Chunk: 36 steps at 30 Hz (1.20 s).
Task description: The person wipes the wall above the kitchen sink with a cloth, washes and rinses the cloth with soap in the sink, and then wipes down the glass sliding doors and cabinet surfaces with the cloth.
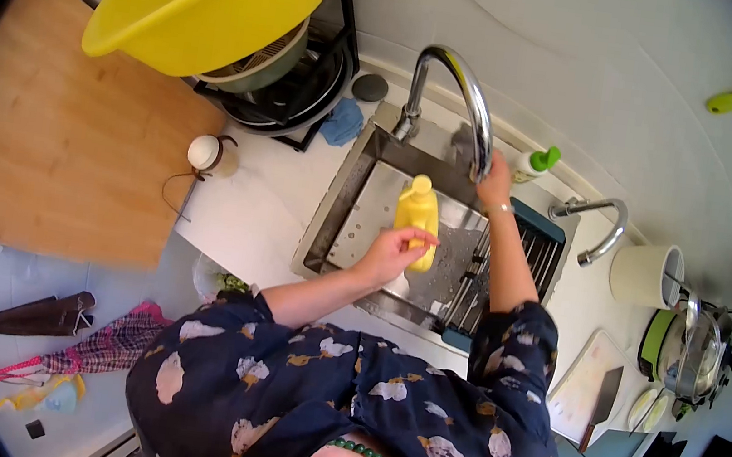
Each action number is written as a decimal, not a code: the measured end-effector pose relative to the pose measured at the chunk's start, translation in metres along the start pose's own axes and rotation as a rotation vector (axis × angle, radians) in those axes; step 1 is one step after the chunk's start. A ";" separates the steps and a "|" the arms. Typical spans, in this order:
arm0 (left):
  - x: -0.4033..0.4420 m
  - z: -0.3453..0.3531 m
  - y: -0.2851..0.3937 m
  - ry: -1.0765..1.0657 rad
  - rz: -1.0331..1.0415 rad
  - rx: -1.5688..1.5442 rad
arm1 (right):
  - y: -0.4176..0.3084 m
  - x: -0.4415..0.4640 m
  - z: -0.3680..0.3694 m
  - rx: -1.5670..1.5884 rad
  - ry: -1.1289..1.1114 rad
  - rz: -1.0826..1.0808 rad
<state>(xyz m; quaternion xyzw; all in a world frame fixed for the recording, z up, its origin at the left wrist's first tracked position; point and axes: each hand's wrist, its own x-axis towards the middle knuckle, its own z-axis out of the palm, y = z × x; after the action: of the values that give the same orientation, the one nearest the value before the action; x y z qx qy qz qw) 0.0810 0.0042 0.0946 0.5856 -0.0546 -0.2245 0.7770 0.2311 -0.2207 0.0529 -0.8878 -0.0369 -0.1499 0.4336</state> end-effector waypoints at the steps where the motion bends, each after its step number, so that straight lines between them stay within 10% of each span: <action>1: -0.002 -0.006 -0.002 -0.003 0.001 -0.002 | 0.003 0.026 0.015 0.015 -0.031 -0.042; 13: -0.001 -0.039 -0.010 -0.113 -0.136 0.110 | 0.015 0.127 0.122 -0.603 -0.444 -0.731; 17: 0.004 -0.037 -0.008 -0.098 -0.065 0.044 | 0.029 0.102 0.120 -0.210 -0.331 -0.392; 24: -0.007 -0.033 0.003 -0.179 -0.137 0.053 | 0.025 0.023 0.079 -0.233 -0.175 -0.584; 28: -0.008 -0.033 -0.012 -0.144 -0.071 0.071 | 0.005 -0.009 0.077 -0.268 -0.373 -0.426; 31: -0.015 -0.036 -0.016 -0.122 -0.144 0.115 | 0.007 -0.003 0.066 -0.187 -0.097 -0.212; 36: -0.020 -0.043 -0.023 -0.108 -0.180 0.084 | 0.022 0.043 0.033 -0.608 0.095 -0.118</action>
<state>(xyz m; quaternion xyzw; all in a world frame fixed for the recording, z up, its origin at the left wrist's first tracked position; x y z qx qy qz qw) 0.0714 0.0459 0.0634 0.6072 -0.0527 -0.3222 0.7244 0.2839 -0.2114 0.0305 -0.9651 -0.0216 -0.2201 0.1402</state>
